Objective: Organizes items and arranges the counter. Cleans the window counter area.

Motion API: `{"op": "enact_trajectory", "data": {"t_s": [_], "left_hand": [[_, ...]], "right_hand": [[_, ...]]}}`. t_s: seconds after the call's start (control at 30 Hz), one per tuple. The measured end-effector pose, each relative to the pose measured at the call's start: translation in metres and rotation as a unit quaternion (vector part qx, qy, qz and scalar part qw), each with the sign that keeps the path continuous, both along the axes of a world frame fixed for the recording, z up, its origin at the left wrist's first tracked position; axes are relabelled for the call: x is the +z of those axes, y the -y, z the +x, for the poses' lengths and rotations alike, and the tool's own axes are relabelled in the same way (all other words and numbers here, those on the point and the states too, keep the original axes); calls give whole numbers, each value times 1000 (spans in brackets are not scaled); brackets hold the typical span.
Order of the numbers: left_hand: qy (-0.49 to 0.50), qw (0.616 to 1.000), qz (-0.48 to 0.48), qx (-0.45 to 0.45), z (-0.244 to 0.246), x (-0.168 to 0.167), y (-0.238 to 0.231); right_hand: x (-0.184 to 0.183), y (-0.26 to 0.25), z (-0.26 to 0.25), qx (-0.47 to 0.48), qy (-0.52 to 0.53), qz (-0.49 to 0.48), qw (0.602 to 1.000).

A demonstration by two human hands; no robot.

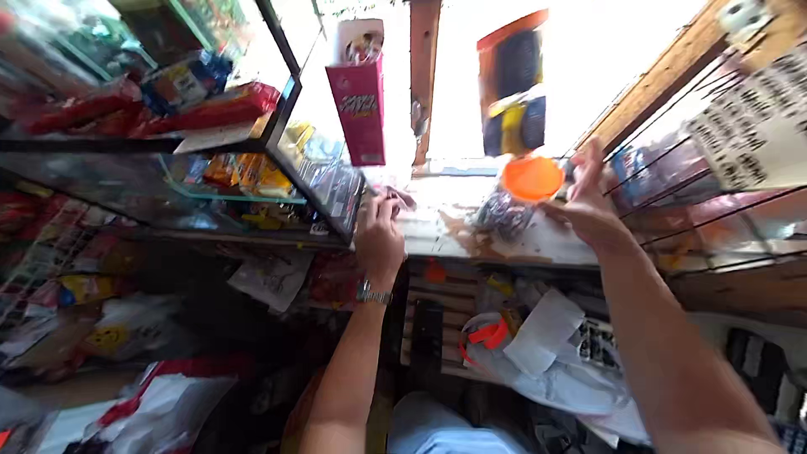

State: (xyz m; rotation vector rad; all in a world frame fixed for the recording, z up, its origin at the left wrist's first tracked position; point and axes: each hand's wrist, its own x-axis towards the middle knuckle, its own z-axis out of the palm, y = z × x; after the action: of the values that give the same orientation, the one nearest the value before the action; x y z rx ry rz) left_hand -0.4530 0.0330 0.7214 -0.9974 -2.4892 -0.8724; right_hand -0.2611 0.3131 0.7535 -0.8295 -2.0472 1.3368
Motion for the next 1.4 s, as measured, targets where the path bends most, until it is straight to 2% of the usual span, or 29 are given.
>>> {"op": "enact_trajectory", "data": {"t_s": [0.03,0.07,0.1,0.17,0.2,0.27,0.33,0.4,0.47,0.53,0.6,0.63,0.7,0.8,0.87,0.97,1.03,1.1,1.2,1.3,1.4], "left_hand": [[-31,999,29,-24,5,12,-10],[-42,996,44,-58,15,17,-18],[-30,994,46,-98,26,19,-25],[17,985,53,-161,25,12,-38],[39,984,49,-164,21,5,-41],[59,986,60,-146,11,-13,-32],[84,984,53,-147,9,-29,-22],[99,981,54,-156,7,-38,-12],[122,977,57,-164,7,-44,0],[142,972,71,-176,7,-45,10],[156,966,91,-183,7,-43,15],[166,965,94,-181,8,-40,14],[196,962,53,-185,9,-29,0],[237,941,-93,-225,13,-17,-55],[240,922,-156,-261,25,-11,-91],[241,909,-193,-279,61,5,-125],[240,907,-204,-279,83,2,-137],[229,908,-207,-285,96,0,-138],[228,907,-211,-282,94,24,-97],[240,913,-158,-289,81,42,-20],[255,925,-80,-269,74,45,56]], "right_hand": [[39,-5,-21,-1,2,-16,1000],[63,-8,-49,-6,30,-27,999],[73,-12,-80,24,105,-27,994],[48,-43,-165,125,240,70,960],[29,-54,-195,180,281,100,937],[25,-59,-242,237,324,129,907],[20,-59,-239,208,326,110,916],[20,-67,-234,126,306,73,941],[20,-62,-229,37,314,-8,949],[31,-56,-223,-2,295,-95,951],[30,-62,-210,41,240,-207,947],[32,-67,-201,76,208,-281,934],[47,-59,-176,115,139,-362,915],[69,-48,-139,132,69,-398,905],[81,-39,-120,137,33,-410,901],[84,-32,-101,133,-22,-457,879],[80,-19,-92,120,-53,-474,870],[73,-2,-83,117,-76,-428,893],[47,17,-71,113,-139,-357,917],[18,34,-67,26,-181,-338,923],[-7,54,-74,-80,-199,-254,943]]}}
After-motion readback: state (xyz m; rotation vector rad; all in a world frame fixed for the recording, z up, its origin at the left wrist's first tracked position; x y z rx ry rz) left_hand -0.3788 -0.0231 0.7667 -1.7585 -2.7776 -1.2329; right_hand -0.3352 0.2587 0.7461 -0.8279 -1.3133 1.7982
